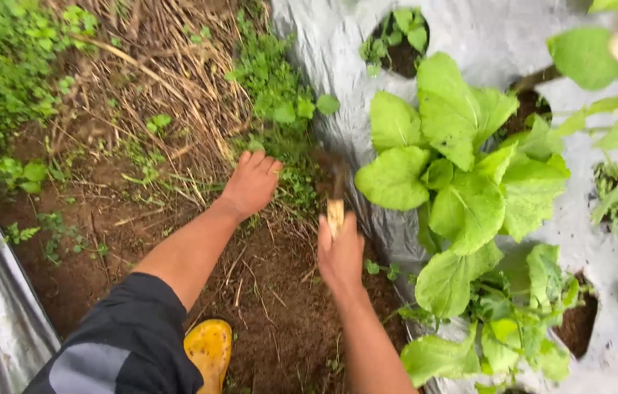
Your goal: Using a small hand hoe to remove weeds from the soil between rows of plants covered in plastic mulch.
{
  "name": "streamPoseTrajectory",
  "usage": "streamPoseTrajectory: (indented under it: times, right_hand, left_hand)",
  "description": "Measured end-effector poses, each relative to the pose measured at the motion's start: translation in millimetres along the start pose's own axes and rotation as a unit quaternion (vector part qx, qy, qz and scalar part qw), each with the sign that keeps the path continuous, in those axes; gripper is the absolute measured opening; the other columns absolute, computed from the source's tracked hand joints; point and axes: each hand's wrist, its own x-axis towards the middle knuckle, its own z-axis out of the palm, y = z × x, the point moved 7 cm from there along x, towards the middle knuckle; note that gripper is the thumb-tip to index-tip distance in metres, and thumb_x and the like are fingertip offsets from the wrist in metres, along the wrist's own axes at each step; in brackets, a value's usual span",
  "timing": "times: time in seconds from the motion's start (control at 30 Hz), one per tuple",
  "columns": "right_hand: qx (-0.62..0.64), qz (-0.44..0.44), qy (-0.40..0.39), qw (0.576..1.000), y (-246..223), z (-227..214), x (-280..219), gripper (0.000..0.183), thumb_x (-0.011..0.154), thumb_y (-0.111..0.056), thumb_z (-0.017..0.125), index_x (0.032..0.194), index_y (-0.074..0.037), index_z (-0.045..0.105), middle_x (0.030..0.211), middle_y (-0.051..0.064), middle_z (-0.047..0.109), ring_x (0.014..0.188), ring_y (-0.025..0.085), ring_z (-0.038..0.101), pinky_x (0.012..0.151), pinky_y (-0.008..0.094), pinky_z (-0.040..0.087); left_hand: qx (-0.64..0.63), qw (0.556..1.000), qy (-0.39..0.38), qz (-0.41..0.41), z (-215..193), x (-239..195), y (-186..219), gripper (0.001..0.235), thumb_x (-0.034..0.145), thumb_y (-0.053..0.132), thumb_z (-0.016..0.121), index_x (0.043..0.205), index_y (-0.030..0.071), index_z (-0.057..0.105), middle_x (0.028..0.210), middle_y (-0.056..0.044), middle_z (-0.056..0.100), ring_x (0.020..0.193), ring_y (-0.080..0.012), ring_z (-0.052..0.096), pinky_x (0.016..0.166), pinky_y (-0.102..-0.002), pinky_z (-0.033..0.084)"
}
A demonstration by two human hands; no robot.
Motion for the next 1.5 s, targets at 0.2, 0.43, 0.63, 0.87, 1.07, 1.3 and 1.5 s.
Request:
streamPoseTrajectory:
  times: [0.2,0.43,0.63,0.87,1.07,1.3,1.5]
  right_hand:
    - [0.012,0.004,-0.004,1.0,2,23,-7,0.031,0.105,-0.027,0.049,0.106,0.004,0.053,0.071,0.009,0.054,0.056,0.018,0.055,0.05,0.03,0.042]
    - [0.036,0.098,0.035,0.994,60,14,-45,0.015,0.102,-0.026,0.054,0.101,-0.012,0.056,0.07,-0.001,0.055,0.053,0.008,0.048,0.043,0.025,0.044]
    - [-0.016,0.006,-0.016,1.0,9,14,-3,0.032,0.105,-0.03,0.05,0.108,0.001,0.052,0.074,0.009,0.055,0.056,0.015,0.054,0.048,0.027,0.042]
    - [0.024,0.067,0.016,0.997,37,7,-42,0.032,0.105,-0.028,0.05,0.106,0.003,0.056,0.07,0.011,0.057,0.056,0.017,0.056,0.049,0.027,0.044]
    - [0.049,-0.005,0.017,0.999,-5,9,4,0.028,0.106,-0.021,0.05,0.109,0.007,0.055,0.071,0.011,0.057,0.054,0.016,0.054,0.048,0.025,0.044]
    - [0.036,0.043,0.01,0.998,52,13,-44,0.029,0.102,-0.029,0.053,0.097,0.0,0.056,0.06,0.006,0.053,0.048,0.012,0.051,0.047,0.028,0.039]
    - [0.036,0.018,0.02,0.999,0,15,-8,0.027,0.105,-0.025,0.052,0.104,0.002,0.057,0.067,0.008,0.056,0.053,0.016,0.053,0.051,0.025,0.042]
  left_hand:
    - [-0.026,0.992,0.121,0.033,30,-3,-6,0.015,0.097,0.022,0.06,0.1,0.008,0.065,0.091,-0.01,0.063,0.095,-0.0263,0.054,0.084,-0.04,0.038]
    - [-0.107,0.985,-0.126,-0.04,3,-3,-1,0.033,0.099,0.009,0.057,0.131,0.006,0.064,0.121,-0.012,0.068,0.116,-0.0297,0.053,0.107,-0.045,0.042]
    - [0.001,0.995,0.098,0.031,-8,-9,3,0.02,0.097,0.025,0.059,0.106,0.008,0.065,0.096,-0.012,0.063,0.1,-0.0254,0.055,0.092,-0.04,0.04]
    - [0.017,0.996,-0.084,0.024,-23,-13,5,0.032,0.107,0.027,0.044,0.119,0.011,0.069,0.11,-0.01,0.071,0.11,-0.0217,0.057,0.1,-0.037,0.041]
    - [0.036,0.993,-0.107,0.028,-29,-14,10,0.031,0.107,0.028,0.046,0.12,0.011,0.068,0.112,-0.008,0.071,0.112,-0.0211,0.056,0.101,-0.037,0.04]
    - [0.02,0.995,-0.063,0.068,12,-61,-7,0.03,0.101,0.031,0.058,0.115,0.007,0.07,0.109,-0.012,0.072,0.109,-0.0238,0.057,0.094,-0.036,0.041]
    - [0.04,0.994,-0.062,0.083,2,-93,-20,0.033,0.095,0.038,0.063,0.11,0.009,0.068,0.106,-0.01,0.071,0.105,-0.0232,0.055,0.093,-0.037,0.041]
